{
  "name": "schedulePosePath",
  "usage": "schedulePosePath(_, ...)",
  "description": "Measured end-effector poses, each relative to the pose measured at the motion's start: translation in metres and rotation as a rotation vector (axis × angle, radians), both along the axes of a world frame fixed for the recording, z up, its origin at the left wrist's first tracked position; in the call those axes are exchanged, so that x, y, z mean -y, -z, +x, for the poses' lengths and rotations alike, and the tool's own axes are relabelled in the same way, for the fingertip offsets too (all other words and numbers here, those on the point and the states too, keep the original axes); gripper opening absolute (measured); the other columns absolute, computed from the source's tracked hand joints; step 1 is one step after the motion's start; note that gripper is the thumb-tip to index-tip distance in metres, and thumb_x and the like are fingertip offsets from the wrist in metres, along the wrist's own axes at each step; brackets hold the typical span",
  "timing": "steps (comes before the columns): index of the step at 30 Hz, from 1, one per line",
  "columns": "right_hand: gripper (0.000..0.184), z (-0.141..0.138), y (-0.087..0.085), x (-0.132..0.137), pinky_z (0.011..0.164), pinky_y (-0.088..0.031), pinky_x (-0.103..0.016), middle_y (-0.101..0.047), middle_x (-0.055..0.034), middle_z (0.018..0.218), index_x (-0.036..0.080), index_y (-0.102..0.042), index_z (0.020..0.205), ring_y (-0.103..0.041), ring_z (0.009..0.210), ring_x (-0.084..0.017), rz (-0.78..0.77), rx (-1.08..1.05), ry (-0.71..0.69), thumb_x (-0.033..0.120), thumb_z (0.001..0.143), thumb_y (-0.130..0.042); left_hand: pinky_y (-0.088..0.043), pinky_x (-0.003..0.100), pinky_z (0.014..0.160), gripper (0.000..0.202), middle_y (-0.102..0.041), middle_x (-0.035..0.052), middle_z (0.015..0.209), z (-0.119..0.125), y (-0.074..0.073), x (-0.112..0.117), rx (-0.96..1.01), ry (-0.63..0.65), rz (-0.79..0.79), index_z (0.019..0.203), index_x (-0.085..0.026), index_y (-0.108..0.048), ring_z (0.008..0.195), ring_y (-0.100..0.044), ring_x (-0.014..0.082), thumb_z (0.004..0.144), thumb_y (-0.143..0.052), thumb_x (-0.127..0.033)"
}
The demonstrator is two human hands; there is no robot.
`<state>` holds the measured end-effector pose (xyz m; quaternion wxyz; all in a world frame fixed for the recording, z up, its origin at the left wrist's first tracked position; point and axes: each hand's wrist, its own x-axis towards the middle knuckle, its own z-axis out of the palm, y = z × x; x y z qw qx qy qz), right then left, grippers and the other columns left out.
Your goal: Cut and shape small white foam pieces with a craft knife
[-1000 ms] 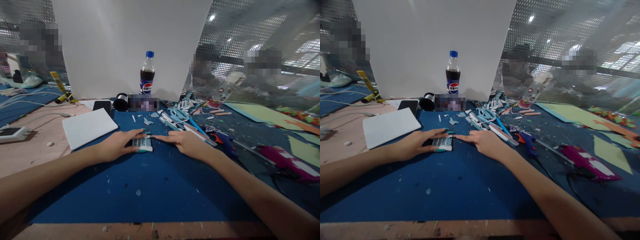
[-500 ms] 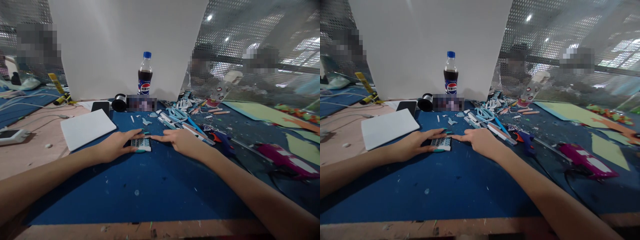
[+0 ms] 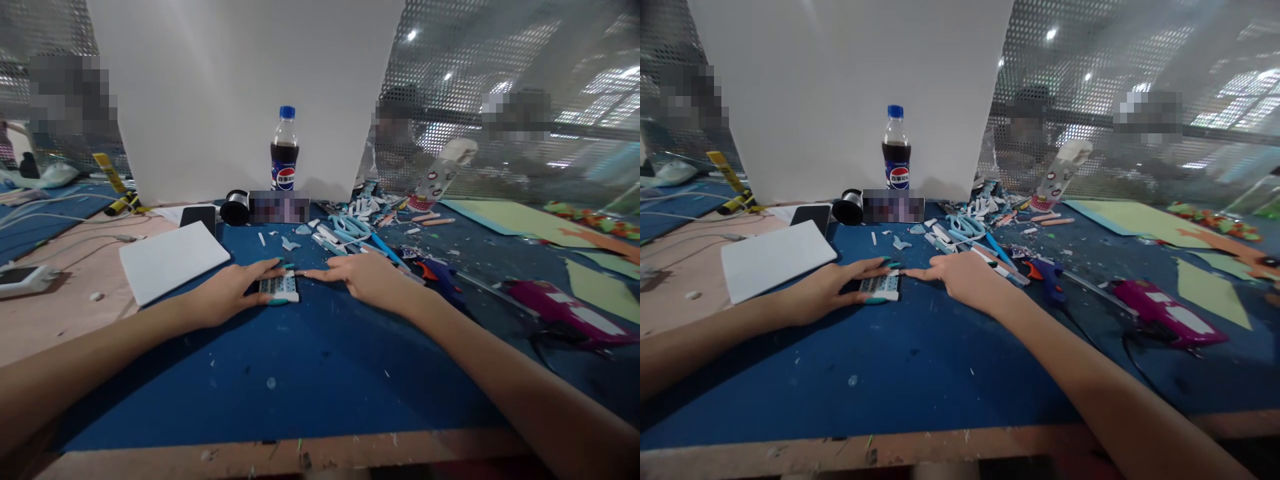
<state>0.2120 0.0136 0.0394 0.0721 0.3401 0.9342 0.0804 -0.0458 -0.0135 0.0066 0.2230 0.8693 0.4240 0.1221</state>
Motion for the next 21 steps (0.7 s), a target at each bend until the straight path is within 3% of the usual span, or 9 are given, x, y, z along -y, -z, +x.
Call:
schedulePosePath(9, 0.069, 0.020, 0.001, -0.008, 0.055, -0.025, -0.025, -0.058, -0.0021, 0.078, 0.039, -0.041, 0.129, -0.040, 0.054, -0.010, -0.038, -0.089, -0.023, -0.002, 0.075, -0.034, -0.044, 0.034, 0.086, 0.058, -0.042, 0.0043, 0.135, -0.001, 0.000, 0.000, 0.016, 0.010, -0.003, 0.139, -0.025, -0.017, 0.112, -0.051, 0.0260, 0.089, -0.044, -0.036)
schedulePosePath(14, 0.065, 0.013, 0.003, -0.005, 0.049, -0.022, -0.023, -0.051, -0.0024, 0.072, 0.036, -0.035, 0.134, -0.035, 0.053, -0.010, -0.060, -0.144, -0.029, 0.000, 0.079, -0.032, -0.043, 0.035, 0.087, 0.057, -0.044, 0.0047, 0.134, -0.001, 0.001, 0.000, 0.022, 0.012, 0.017, 0.138, -0.024, -0.020, 0.113, -0.051, 0.0253, 0.088, -0.045, -0.035)
schedulePosePath(21, 0.062, 0.010, 0.008, -0.001, 0.052, -0.027, -0.021, -0.047, -0.0016, 0.072, 0.035, -0.036, 0.133, -0.039, 0.059, -0.011, -0.163, -0.198, -0.128, 0.002, 0.082, -0.030, -0.042, 0.033, 0.087, 0.057, -0.044, 0.0062, 0.134, -0.001, 0.003, 0.000, 0.029, -0.018, 0.038, 0.138, -0.022, -0.020, 0.114, -0.050, 0.0244, 0.088, -0.045, -0.035)
